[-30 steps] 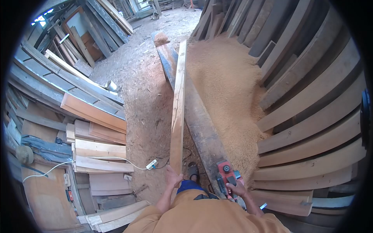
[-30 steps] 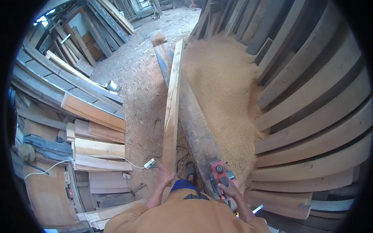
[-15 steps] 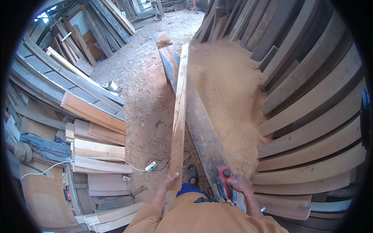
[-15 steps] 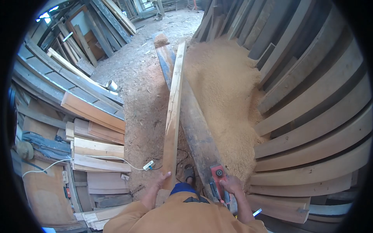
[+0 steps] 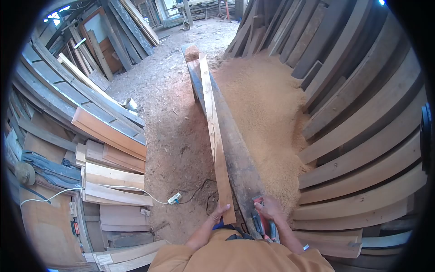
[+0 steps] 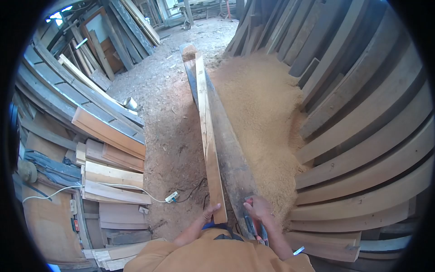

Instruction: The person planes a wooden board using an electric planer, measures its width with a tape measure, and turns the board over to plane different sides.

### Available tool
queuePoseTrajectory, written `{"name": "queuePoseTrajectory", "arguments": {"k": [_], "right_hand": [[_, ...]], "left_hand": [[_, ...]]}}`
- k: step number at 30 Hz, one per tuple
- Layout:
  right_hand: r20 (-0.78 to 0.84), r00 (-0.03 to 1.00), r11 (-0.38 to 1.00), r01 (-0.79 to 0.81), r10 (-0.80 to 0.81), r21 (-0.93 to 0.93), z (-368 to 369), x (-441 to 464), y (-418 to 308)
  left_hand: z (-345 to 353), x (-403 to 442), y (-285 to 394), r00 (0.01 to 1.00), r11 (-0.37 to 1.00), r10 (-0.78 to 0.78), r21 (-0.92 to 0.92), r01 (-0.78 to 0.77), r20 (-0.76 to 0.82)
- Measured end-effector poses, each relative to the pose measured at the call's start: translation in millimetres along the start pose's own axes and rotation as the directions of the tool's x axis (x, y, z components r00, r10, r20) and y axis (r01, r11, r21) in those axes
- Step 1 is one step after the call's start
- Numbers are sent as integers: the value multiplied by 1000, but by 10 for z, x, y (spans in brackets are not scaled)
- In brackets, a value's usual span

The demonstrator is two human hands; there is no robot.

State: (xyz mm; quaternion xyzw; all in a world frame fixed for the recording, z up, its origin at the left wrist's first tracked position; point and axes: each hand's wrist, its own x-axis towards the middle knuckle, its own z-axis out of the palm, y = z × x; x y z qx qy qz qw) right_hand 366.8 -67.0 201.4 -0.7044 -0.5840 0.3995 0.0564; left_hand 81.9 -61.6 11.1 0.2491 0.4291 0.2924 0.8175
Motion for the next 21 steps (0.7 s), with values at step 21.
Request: {"name": "queuePoseTrajectory", "arguments": {"k": [21], "right_hand": [[-160,987,998,-12,22,68,372,-232,694]], "left_hand": [[-708,-646,427,716,541,329,745,391,-615]]}}
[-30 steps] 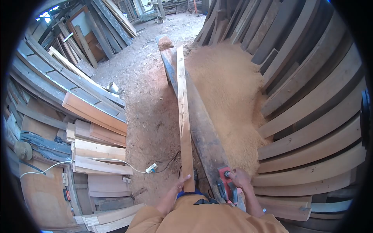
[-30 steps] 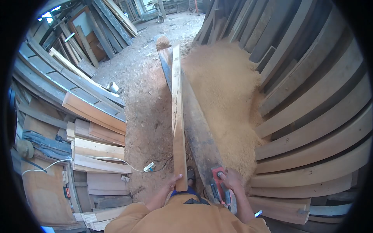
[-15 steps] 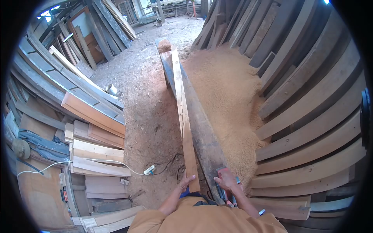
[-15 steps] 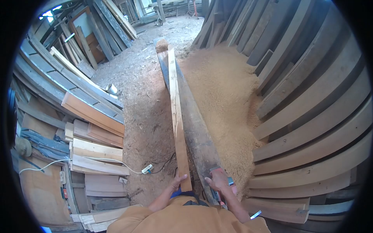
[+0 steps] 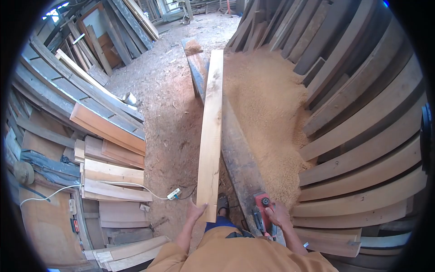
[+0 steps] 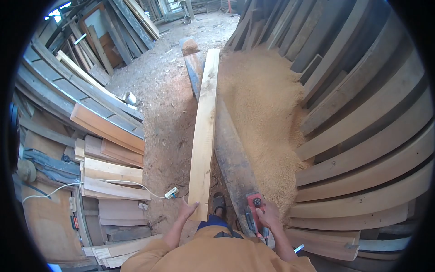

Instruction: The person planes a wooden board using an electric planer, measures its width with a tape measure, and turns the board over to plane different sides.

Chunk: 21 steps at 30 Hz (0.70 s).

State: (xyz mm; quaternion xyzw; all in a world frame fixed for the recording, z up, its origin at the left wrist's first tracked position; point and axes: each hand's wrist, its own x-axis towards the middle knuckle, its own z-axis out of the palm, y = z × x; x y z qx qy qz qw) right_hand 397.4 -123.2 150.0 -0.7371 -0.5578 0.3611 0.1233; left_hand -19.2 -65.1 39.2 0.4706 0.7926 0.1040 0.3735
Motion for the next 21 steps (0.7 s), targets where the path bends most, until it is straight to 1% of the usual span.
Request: {"name": "queuePoseTrajectory", "arguments": {"k": [2,3,5,6,8,11,12,14,15,17,18,20,21], "right_hand": [[-39,999,999,-10,11,46,-174,-254,-107],[-72,996,994,-52,59,96,-34,-302,53],[-131,978,971,-133,160,197,355,-504,485],[-103,981,976,-149,167,161,440,-614,561],[-44,983,981,-175,180,88,561,-732,644],[-41,953,950,-296,301,95,595,-756,548],[-33,940,937,-337,341,95,608,-780,543],[2,959,943,-278,282,183,531,-663,510],[19,968,942,-249,252,226,509,-637,515],[80,973,951,-227,215,209,572,-594,665],[110,975,956,-214,195,202,565,-584,705],[220,944,939,-290,247,188,433,-597,691],[268,925,928,-324,270,182,375,-573,660]], "left_hand": [[33,120,-143,995,994,10,-106,0,101],[127,171,-229,989,972,25,-234,11,149],[386,263,-460,968,879,72,-475,53,241],[409,236,-434,962,892,52,-446,75,267],[351,41,-145,951,915,9,-387,118,310],[958,93,-316,979,842,99,-539,12,178],[1098,44,-294,982,835,90,-550,17,168],[1365,-52,-158,986,821,78,-570,19,145],[1508,-103,-91,984,800,78,-600,35,162],[1803,-140,38,978,751,86,-658,63,192],[1895,-155,87,973,781,42,-615,111,228],[2019,-97,133,956,833,-48,-517,197,288],[2052,-36,111,962,877,-50,-450,171,269]]}}
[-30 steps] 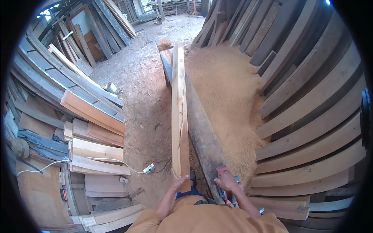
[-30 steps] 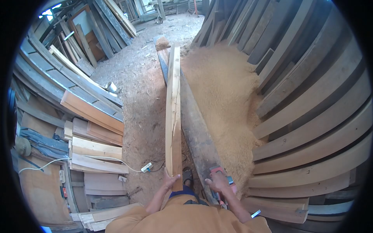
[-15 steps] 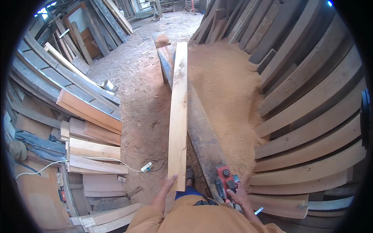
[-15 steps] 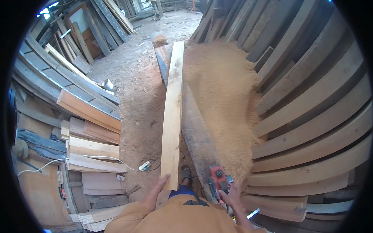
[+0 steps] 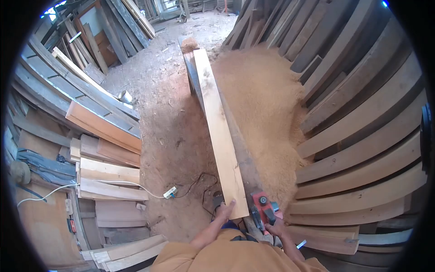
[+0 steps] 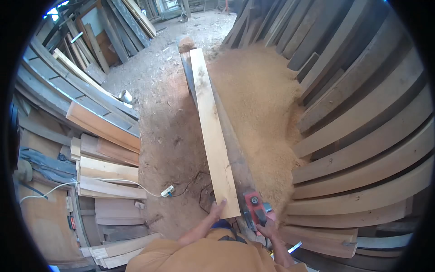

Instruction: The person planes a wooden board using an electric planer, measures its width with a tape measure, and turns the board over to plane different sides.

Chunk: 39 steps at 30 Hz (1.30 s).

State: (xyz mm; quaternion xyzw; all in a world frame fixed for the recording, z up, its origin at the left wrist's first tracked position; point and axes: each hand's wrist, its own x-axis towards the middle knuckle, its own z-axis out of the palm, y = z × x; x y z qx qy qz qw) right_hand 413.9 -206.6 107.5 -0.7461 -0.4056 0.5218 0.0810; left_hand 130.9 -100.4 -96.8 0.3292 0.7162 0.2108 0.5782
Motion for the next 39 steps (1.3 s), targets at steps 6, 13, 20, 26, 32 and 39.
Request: {"name": "queuePoseTrajectory", "arguments": {"k": [6,13,20,26,32,39], "right_hand": [[-67,998,996,11,-16,-86,-30,-208,439],[20,994,993,-104,105,-52,13,-162,804],[173,963,978,-204,208,-42,-131,-103,605],[116,991,997,-60,64,-42,80,66,1047],[119,988,993,-92,100,-78,16,-58,932],[218,953,977,-210,211,-26,-114,-75,637]], "left_hand": [[-684,-379,-8,994,914,13,-404,32,109],[-1279,-579,-168,1000,969,24,-245,-19,16],[-252,-391,-289,983,950,183,-256,-177,2],[-11,-662,414,995,897,26,-442,20,99],[-724,-571,237,998,807,1,-589,34,60],[-914,-417,-41,1000,905,-21,-425,12,-16]]}}
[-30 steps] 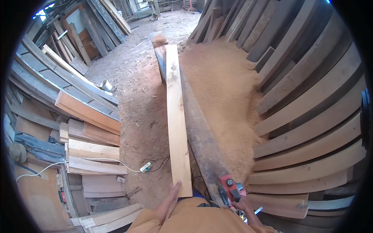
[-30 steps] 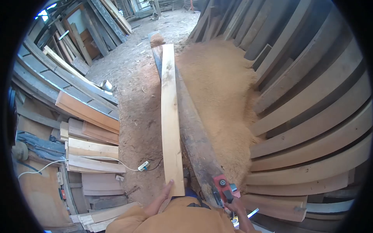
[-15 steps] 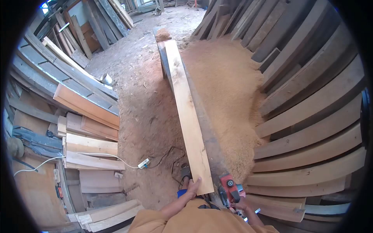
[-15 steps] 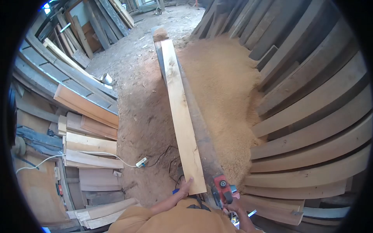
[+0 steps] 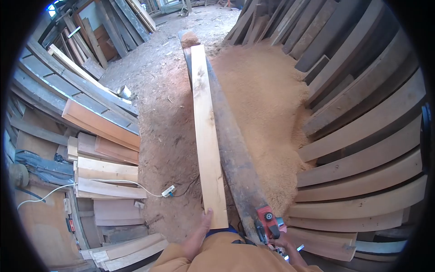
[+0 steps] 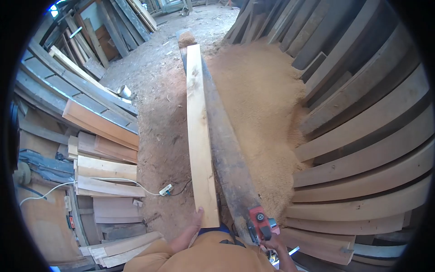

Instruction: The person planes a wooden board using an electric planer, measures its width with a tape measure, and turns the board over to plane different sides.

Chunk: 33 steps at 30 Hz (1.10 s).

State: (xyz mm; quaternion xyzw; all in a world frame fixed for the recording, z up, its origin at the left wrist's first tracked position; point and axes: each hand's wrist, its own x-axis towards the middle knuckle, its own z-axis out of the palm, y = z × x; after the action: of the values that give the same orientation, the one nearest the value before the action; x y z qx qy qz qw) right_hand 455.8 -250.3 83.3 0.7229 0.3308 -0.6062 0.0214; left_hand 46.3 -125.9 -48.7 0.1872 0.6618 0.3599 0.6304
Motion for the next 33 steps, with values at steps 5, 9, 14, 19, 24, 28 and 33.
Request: {"name": "queuePoseTrajectory", "arguments": {"k": [5,9,14,19,24,28,33], "right_hand": [[-34,998,998,46,-45,44,54,62,166],[-74,988,990,137,-134,29,124,223,432],[-14,999,989,46,-45,139,185,62,479],[24,999,987,36,-40,158,112,-68,338],[-14,997,994,72,-74,-86,88,-26,440],[3,988,973,152,-154,-172,-411,-353,-387],[-339,917,969,147,-209,-198,-661,30,-974]], "left_hand": [[473,108,-313,993,997,53,45,-58,108],[693,480,-491,981,991,68,100,-87,179],[1075,419,106,973,998,25,-70,-9,230],[1388,586,751,940,994,107,-28,-104,323],[1356,283,1259,937,597,-106,775,-207,332],[1203,239,1326,951,434,0,856,-279,310],[898,372,819,922,649,-48,714,-263,384]]}}
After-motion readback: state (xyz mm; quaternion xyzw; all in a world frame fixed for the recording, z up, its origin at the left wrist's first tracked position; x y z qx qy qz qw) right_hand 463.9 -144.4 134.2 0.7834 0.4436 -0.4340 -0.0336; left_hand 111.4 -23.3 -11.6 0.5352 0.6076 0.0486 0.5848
